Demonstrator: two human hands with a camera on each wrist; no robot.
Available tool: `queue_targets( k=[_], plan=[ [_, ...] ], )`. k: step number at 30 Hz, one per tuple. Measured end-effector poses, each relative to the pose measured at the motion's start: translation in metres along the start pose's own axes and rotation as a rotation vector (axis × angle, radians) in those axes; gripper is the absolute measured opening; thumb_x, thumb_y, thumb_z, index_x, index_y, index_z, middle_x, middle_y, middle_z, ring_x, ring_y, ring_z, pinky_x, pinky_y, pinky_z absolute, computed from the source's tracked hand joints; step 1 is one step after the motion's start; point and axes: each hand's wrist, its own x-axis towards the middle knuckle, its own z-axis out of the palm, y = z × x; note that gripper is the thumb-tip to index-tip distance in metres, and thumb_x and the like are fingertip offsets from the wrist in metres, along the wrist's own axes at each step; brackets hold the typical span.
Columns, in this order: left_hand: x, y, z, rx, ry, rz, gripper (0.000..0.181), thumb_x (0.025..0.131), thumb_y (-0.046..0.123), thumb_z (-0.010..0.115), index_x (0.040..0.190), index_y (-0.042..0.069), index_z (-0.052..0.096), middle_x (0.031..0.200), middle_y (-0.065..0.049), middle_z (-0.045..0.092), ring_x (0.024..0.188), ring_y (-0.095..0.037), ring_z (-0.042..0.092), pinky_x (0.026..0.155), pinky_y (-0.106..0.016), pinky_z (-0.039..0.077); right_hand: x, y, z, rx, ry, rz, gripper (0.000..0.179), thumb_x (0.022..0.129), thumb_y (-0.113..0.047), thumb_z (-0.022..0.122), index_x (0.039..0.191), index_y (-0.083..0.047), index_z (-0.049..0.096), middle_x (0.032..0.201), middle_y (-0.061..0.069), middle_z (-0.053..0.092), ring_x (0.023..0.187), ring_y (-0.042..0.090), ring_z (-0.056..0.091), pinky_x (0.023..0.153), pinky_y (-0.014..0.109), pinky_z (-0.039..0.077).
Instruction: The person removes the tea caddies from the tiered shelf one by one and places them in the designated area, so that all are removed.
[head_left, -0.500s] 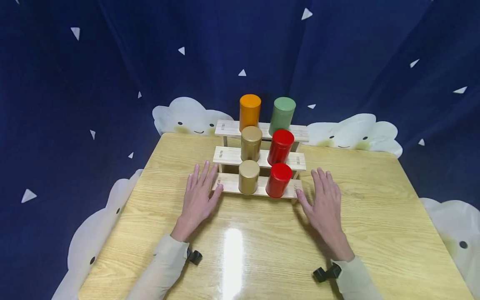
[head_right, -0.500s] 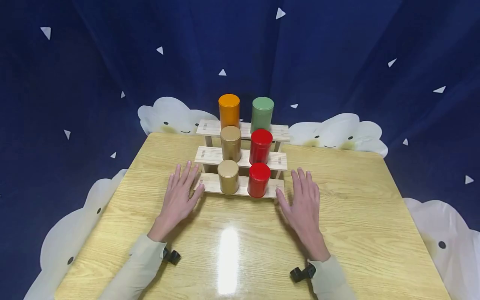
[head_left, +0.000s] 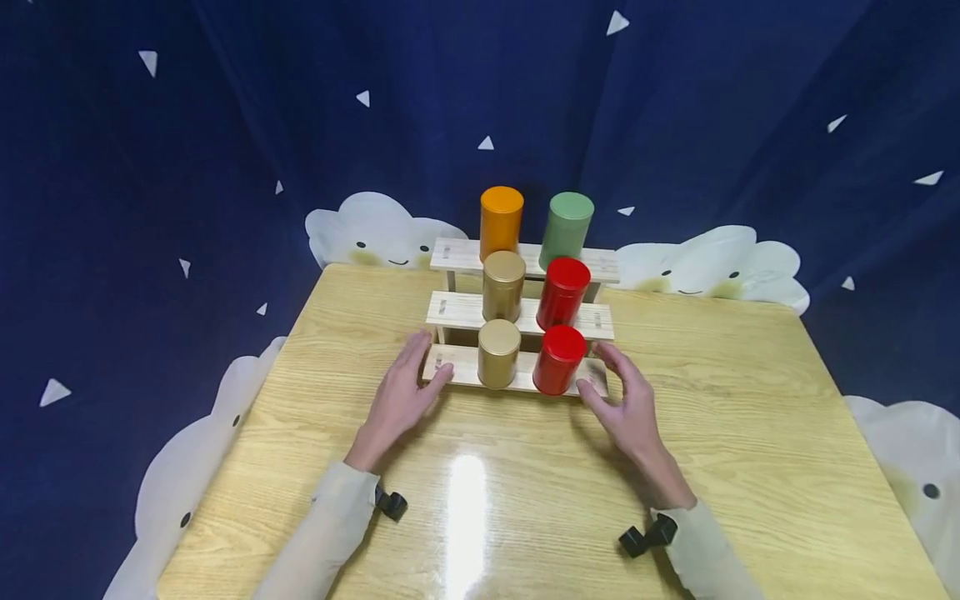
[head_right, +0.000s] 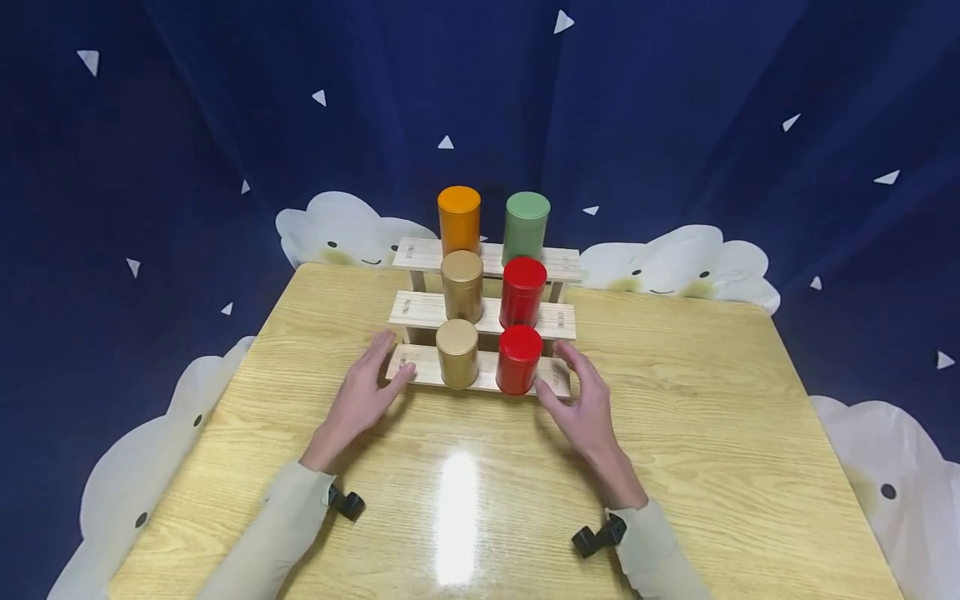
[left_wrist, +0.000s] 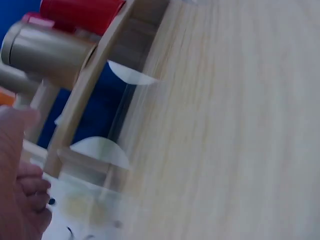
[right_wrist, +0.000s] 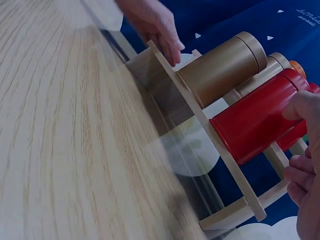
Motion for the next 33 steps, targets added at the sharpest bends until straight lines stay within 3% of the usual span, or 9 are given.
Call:
queue_targets(
  k=[4,10,14,17,22,29,33],
  plan=[
    [0.006,-0.013,0.004,-0.216,-0.037,-0.019,0.082,0.099,0.053,0.068,0.161,0.006,0.039,0.166,-0.012,0.037,0.155,-0.031,0.032,0.127,-0.050,0.027,0.003,-0.004,0.004,0.100,-0.039,0.051,0.076,0.077,0.011,0.086,0.146,0.004,0.054,0.139,0.021,0.065,0.126,0.038,0.061,0.113,0.019,0.043],
    [0.014,-0.028,0.008,-0.458,-0.039,-0.092,0.081,0.088,0.033,0.087,0.156,0.008,0.048,0.161,-0.014,0.046,0.151,-0.031,0.039,0.125,-0.046,0.033,0.012,-0.034,0.004,0.142,-0.084,0.081,0.080,0.076,0.008,0.089,0.146,0.008,0.052,0.140,0.023,0.064,0.126,0.004,0.061,0.112,0.025,0.047],
    [0.018,-0.033,0.009,-0.586,-0.062,-0.090,0.082,0.085,0.020,0.089,0.155,0.007,0.048,0.160,-0.015,0.047,0.149,-0.029,0.043,0.125,-0.039,0.033,0.016,-0.028,0.007,0.179,-0.110,0.128,0.081,0.078,0.004,0.090,0.150,-0.002,0.053,0.146,0.013,0.062,0.128,0.003,0.060,0.117,0.043,0.046],
    [0.019,-0.036,0.010,-0.634,-0.060,-0.085,0.083,0.083,0.013,0.090,0.155,0.007,0.050,0.157,-0.013,0.051,0.147,-0.027,0.046,0.124,-0.036,0.034,0.019,-0.014,0.010,0.216,-0.118,0.152,0.082,0.080,0.000,0.090,0.152,-0.008,0.053,0.148,0.007,0.061,0.129,0.009,0.061,0.116,0.055,0.043],
    [0.017,-0.039,0.014,-0.689,-0.038,-0.079,0.083,0.079,0.003,0.091,0.152,0.004,0.052,0.155,-0.016,0.053,0.144,-0.032,0.049,0.124,-0.039,0.035,0.022,-0.009,0.012,0.256,-0.124,0.158,0.079,0.081,-0.001,0.089,0.151,-0.009,0.054,0.146,0.010,0.062,0.127,0.010,0.063,0.114,0.050,0.047],
    [0.014,-0.040,0.015,-0.704,-0.036,-0.095,0.086,0.076,0.001,0.093,0.152,0.005,0.053,0.154,-0.016,0.054,0.144,-0.032,0.050,0.123,-0.040,0.036,0.019,-0.004,0.016,0.285,-0.107,0.145,0.076,0.078,0.003,0.089,0.147,-0.006,0.058,0.140,0.015,0.066,0.119,0.007,0.066,0.107,0.024,0.052],
    [0.015,-0.038,0.016,-0.687,-0.041,-0.099,0.087,0.075,0.006,0.094,0.152,0.008,0.053,0.153,-0.013,0.056,0.143,-0.030,0.051,0.123,-0.039,0.037,0.017,-0.001,0.020,0.299,-0.108,0.125,0.075,0.077,0.005,0.090,0.145,-0.004,0.059,0.135,0.014,0.067,0.118,0.007,0.067,0.105,0.020,0.052]
  ],
)
